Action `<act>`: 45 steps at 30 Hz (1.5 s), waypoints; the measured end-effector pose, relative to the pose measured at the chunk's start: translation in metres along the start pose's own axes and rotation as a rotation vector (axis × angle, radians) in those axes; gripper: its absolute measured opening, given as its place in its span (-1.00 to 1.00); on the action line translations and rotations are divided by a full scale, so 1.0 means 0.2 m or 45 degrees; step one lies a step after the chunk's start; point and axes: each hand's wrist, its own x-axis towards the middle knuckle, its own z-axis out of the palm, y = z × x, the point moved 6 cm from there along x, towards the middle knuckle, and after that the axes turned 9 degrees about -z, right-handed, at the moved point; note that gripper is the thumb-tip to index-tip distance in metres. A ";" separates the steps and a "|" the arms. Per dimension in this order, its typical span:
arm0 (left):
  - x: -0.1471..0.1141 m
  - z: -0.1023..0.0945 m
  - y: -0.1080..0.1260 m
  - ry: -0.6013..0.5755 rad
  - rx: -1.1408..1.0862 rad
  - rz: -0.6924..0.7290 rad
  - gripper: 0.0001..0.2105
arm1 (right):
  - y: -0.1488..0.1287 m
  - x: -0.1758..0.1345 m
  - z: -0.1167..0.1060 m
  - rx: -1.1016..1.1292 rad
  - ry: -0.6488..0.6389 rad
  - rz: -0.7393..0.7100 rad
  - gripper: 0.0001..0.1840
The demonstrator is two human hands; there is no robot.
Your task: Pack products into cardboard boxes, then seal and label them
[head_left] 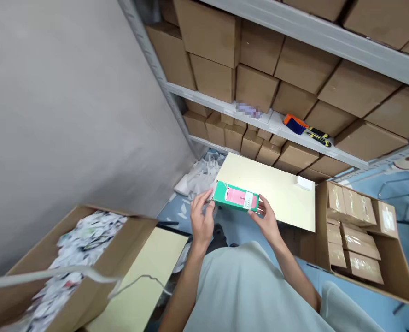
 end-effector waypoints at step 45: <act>0.28 1.44 -0.85 -0.703 0.032 -0.977 -0.10 | 1.17 0.36 -0.34 0.702 -0.002 1.147 -0.56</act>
